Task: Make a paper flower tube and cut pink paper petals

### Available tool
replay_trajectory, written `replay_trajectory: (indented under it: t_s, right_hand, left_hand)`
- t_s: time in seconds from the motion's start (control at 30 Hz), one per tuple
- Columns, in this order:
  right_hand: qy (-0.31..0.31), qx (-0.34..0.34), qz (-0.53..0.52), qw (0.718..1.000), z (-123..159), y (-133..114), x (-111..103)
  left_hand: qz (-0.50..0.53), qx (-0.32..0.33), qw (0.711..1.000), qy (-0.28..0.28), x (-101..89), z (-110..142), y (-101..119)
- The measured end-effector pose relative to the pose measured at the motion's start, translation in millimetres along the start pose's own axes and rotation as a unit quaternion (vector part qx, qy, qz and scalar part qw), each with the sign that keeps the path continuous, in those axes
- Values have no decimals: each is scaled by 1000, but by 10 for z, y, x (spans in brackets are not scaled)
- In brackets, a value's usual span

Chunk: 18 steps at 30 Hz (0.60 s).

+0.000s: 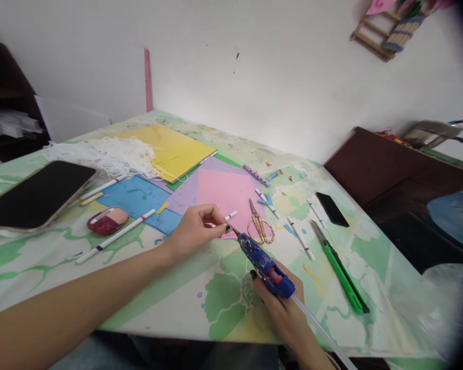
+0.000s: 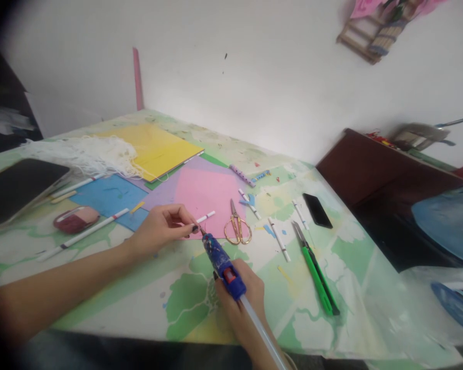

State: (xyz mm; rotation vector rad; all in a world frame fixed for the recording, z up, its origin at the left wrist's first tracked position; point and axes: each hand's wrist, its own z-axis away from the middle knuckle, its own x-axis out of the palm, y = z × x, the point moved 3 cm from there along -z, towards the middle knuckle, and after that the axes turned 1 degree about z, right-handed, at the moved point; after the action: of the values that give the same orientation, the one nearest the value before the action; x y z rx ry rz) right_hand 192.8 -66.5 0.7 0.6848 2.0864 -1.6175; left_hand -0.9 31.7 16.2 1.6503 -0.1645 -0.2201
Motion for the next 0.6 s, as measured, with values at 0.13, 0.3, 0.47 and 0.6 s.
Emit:
replay_trajectory:
  t_s: [0.13,0.3,0.47,0.6]
  right_hand:
    - [0,3,4,1000,-8,-21,-9]
    - [-2,-6,16,1000,-19,-24,-4]
    - [-6,-16,27,999,-15,-4,2]
    - [-9,-24,32,999,-12,7,-6]
  left_hand:
    - [-4,-2,1000,-4,5,-2,-1]
    - [-7,-3,1000,-6,4,6,-2]
    - [2,-6,1000,-5,1,-3,-22]
    - [12,-11,1000,-1,-8,-14,-39]
